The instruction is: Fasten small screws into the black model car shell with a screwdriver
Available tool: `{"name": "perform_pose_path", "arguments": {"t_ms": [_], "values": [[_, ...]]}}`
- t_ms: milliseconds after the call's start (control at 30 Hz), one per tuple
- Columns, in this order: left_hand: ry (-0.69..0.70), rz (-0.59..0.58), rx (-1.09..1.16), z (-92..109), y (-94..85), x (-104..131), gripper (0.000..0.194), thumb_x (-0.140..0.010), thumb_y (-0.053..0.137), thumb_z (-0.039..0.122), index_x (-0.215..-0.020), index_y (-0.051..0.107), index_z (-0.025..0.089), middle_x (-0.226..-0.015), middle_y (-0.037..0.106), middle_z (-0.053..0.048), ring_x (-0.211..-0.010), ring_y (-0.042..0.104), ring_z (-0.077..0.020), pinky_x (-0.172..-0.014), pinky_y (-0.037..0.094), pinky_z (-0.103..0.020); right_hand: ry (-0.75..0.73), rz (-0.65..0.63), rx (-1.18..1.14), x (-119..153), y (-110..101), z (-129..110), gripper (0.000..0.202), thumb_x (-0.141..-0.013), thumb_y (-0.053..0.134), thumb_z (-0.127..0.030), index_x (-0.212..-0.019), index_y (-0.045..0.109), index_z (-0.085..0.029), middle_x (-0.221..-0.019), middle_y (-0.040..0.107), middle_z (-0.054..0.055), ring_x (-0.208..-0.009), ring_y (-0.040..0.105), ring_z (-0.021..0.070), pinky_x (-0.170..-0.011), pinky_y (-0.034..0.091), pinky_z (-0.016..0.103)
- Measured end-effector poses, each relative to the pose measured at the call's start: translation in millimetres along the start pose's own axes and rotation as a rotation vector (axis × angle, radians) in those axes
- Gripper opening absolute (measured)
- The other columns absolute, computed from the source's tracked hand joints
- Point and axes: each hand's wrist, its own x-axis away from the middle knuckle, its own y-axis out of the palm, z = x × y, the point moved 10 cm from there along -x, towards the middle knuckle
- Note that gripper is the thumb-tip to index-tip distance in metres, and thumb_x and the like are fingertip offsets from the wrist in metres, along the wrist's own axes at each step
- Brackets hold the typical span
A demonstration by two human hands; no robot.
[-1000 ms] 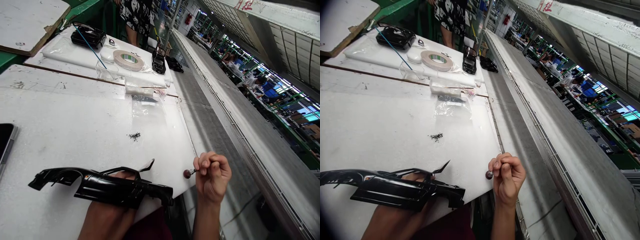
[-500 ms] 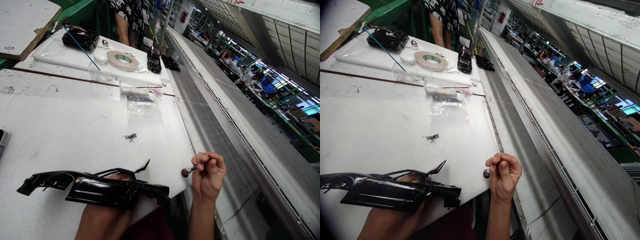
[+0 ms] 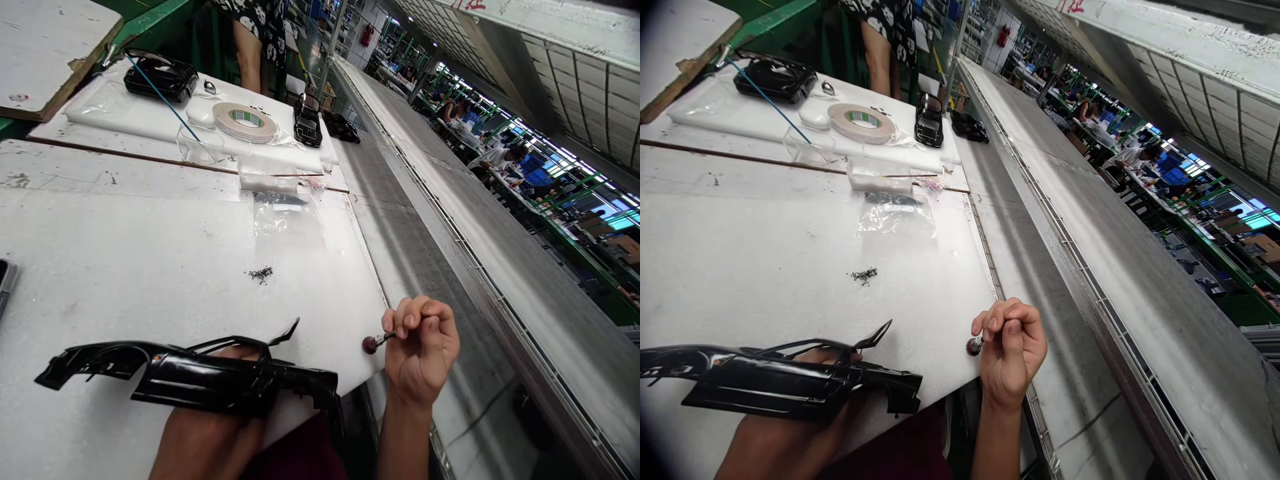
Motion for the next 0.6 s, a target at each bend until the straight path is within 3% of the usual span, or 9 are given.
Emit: {"name": "perform_pose_path", "arguments": {"t_ms": [300,600], "values": [[-0.012,-0.048,0.003,6.3,0.9,-3.9,0.02,-0.098,0.055,0.029,-0.117,0.061,0.026,-0.112,0.068,-0.004,-0.102,0.068,-0.0292,-0.086,0.057,-0.042,0.073,-0.01,0.077,1.2,3.9,-0.4,0.01,-0.1,0.059,-0.029,-0.092,0.061,-0.024,-0.073,0.044,-0.004,-0.058,0.041,0.0106,-0.051,0.049,0.025],[-0.028,-0.054,0.039,6.8,-0.5,-4.1,0.02,-0.097,0.056,0.022,-0.115,0.061,0.027,-0.11,0.066,-0.003,-0.102,0.065,-0.0266,-0.086,0.054,-0.039,0.014,-0.042,0.105,4.1,7.0,-0.7,0.009,-0.101,0.06,-0.029,-0.094,0.063,-0.024,-0.073,0.046,-0.003,-0.059,0.045,0.0111,-0.05,0.053,0.025]]}}
